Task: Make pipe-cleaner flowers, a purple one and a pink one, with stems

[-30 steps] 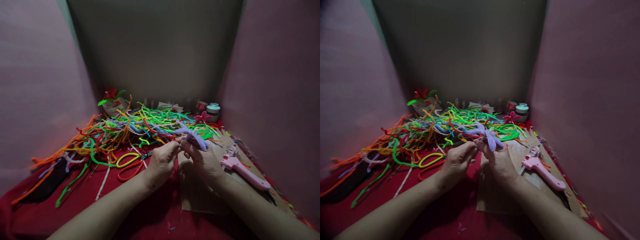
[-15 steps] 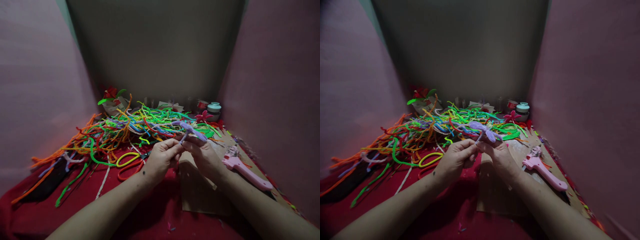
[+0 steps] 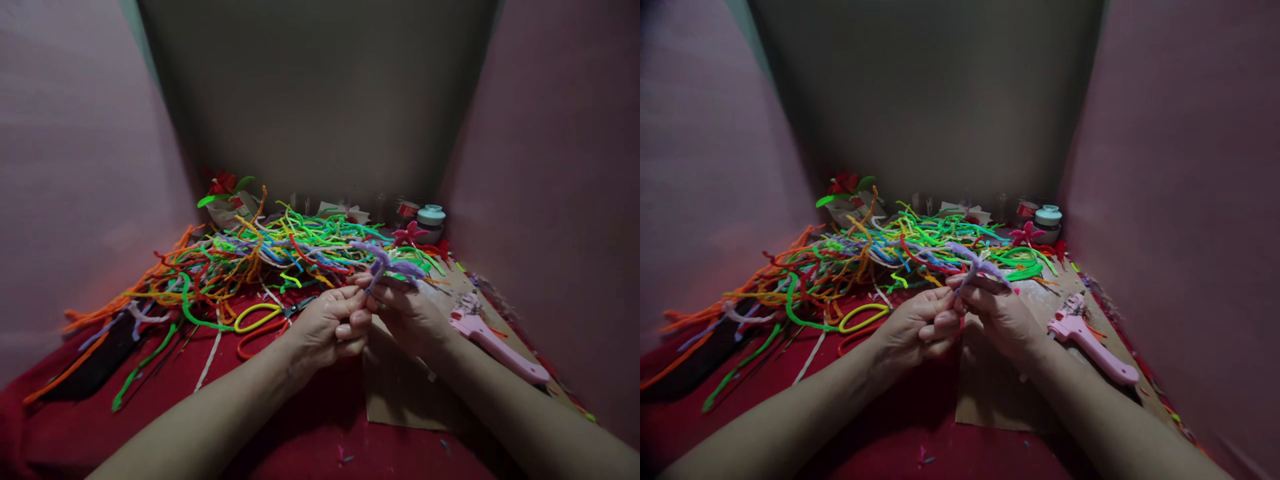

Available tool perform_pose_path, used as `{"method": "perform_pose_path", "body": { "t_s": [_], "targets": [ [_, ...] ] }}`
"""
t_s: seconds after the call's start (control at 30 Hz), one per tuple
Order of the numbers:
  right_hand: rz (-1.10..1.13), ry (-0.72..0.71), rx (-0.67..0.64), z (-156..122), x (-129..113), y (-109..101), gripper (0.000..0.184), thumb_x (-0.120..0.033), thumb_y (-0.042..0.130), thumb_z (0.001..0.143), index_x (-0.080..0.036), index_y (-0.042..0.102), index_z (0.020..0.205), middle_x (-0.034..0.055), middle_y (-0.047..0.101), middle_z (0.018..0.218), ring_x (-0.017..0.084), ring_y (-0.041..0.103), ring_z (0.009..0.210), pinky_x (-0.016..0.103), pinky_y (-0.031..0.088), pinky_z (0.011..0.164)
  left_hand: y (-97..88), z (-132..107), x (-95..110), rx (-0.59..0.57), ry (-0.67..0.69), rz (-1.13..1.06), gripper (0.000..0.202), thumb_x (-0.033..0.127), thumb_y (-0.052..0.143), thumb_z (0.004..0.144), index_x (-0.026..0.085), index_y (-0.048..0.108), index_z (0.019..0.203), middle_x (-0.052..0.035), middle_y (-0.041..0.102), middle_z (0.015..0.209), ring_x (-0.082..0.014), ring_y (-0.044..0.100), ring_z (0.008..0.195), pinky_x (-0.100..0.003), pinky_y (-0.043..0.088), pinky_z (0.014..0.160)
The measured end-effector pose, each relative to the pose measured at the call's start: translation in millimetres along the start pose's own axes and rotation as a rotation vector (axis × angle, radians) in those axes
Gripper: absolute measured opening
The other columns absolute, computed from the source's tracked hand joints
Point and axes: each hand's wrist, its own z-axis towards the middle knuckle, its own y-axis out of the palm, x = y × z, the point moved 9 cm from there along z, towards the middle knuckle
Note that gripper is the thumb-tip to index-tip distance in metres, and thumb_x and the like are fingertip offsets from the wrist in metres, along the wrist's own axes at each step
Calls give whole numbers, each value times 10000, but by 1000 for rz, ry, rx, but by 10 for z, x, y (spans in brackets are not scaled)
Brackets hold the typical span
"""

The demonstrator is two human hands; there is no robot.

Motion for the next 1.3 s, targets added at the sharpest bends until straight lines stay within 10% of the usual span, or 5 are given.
{"method": "perform_pose_path", "body": {
  "t_s": [0.33, 0.97, 1.1, 1.3],
  "targets": [
    [-165, -119, 187, -54, -134, -103, 85, -217, 703, 736, -219, 723, 818, -4, 628, 743, 144, 526, 698, 283, 418, 643, 8, -171, 448, 362, 472, 1039, 202, 232, 518, 845, 153, 541, 661, 48, 435, 554, -55, 379, 493, -182, 306, 491],
    [-47, 26, 75, -7, -5, -35, 164, -343, 711, 721, -221, 734, 828, -12, 578, 625, 115, 467, 595, 257, 400, 606, -5, -7, 24, 46, 52, -67, 160, 228, 524, 868, 127, 550, 747, 87, 358, 489, -6, 143, 345, -123, 222, 327],
    [3, -20, 130, -22, -43, -45, 154, -290, 734, 685, -220, 743, 821, -3, 615, 675, 115, 460, 606, 269, 412, 630, 50, -2, 43, 16, 49, 32, 191, 278, 524, 866, 136, 552, 741, 95, 326, 461, -17, 145, 341, -140, 230, 330],
    [-93, -81, 269, -62, -70, -181, 82, -258, 727, 693, -226, 729, 769, 7, 660, 797, 138, 490, 663, 274, 377, 589, -41, -108, 338, 317, 384, 730, 220, 283, 516, 865, 153, 580, 700, 42, 470, 536, -63, 408, 469, -177, 315, 449]
  ]
}}
